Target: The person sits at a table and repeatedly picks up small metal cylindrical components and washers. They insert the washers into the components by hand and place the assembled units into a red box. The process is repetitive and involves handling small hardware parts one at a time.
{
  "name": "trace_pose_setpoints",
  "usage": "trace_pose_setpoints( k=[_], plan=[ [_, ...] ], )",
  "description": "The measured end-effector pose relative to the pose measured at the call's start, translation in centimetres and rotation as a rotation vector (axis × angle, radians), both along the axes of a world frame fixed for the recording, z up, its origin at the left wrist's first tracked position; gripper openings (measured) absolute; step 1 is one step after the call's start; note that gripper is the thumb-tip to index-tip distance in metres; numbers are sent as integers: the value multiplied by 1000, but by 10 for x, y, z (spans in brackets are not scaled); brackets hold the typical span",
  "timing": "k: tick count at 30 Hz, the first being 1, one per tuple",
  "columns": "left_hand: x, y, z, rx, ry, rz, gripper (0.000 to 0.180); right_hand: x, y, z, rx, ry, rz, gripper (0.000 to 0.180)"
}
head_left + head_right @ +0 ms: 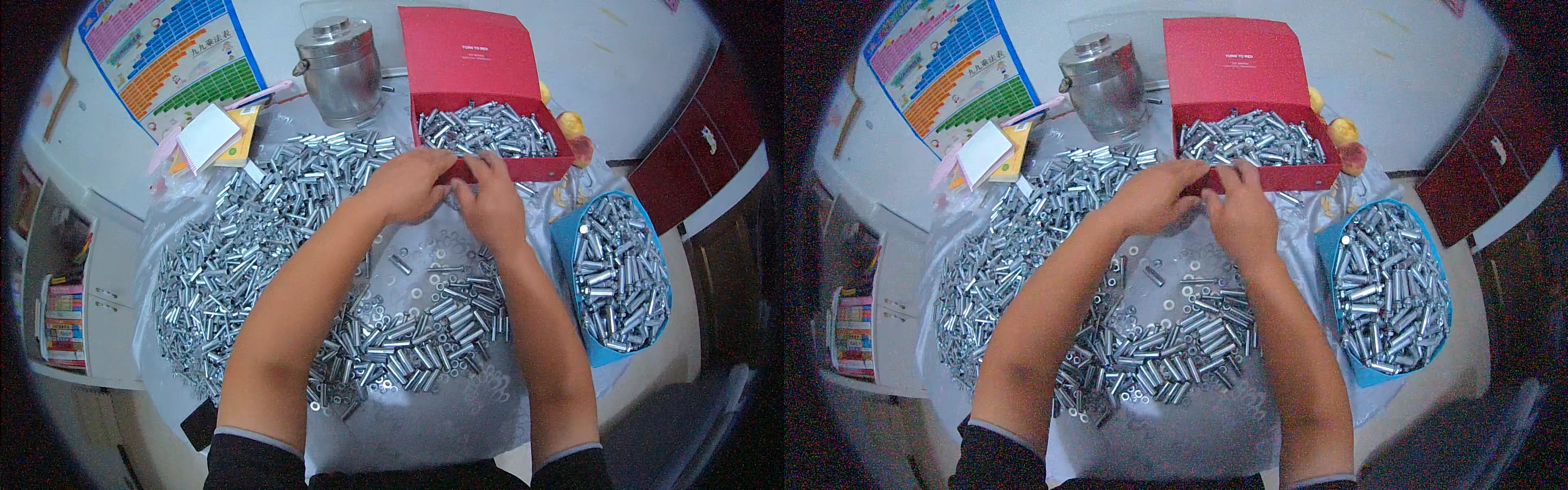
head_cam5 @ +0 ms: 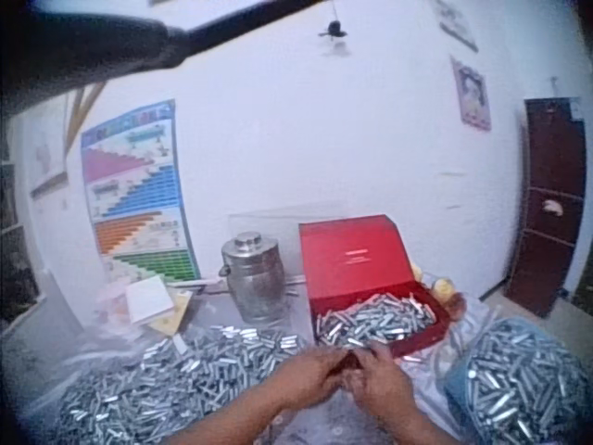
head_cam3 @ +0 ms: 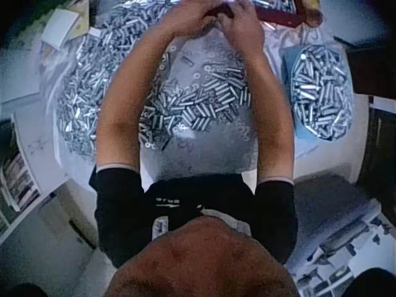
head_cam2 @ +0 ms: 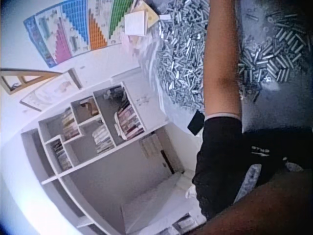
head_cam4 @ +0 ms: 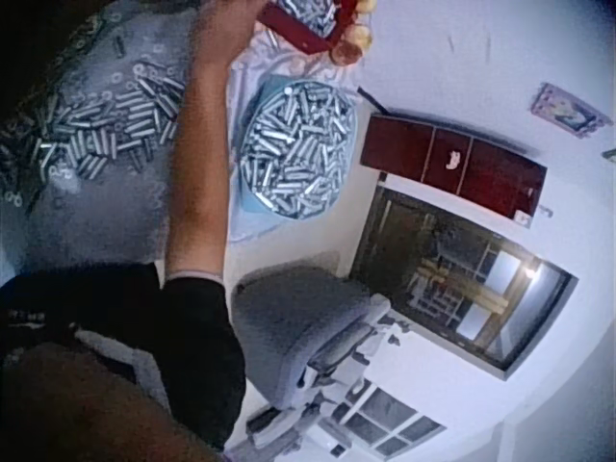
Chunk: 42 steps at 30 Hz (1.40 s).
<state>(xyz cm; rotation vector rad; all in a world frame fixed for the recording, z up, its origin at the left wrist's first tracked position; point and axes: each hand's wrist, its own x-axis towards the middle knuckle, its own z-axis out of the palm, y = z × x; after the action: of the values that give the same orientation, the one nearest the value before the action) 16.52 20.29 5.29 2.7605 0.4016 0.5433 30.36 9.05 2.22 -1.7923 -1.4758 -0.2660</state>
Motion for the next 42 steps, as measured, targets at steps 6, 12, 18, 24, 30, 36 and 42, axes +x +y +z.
trace_pose_setpoints(
  k=[6, 12, 18, 24, 30, 36, 42],
  plan=[
    [-61, -26, 3, -30, 252, 128, 27, -48, -31, -4, -429, 82, 247, 31],
    [-134, -47, -15, -70, 280, 330, 19, -84, -43, -9, -541, 62, 370, 26],
    [-150, -66, -26, 102, 136, 349, 25, -92, -55, -25, -499, 56, 306, 24],
    [-122, -73, -32, 133, 175, 460, 28, -92, -80, -16, -335, 377, 376, 25],
    [-121, -91, -33, 117, -20, 526, 19, -96, -101, -16, -243, 768, 355, 20],
    [-151, -161, -18, -985, -705, 564, 17, -104, -109, -22, -215, 1044, 466, 25],
    [-166, -199, -36, -1269, -1096, 595, 37, -121, -124, -13, -243, 922, 587, 23]
  ],
)
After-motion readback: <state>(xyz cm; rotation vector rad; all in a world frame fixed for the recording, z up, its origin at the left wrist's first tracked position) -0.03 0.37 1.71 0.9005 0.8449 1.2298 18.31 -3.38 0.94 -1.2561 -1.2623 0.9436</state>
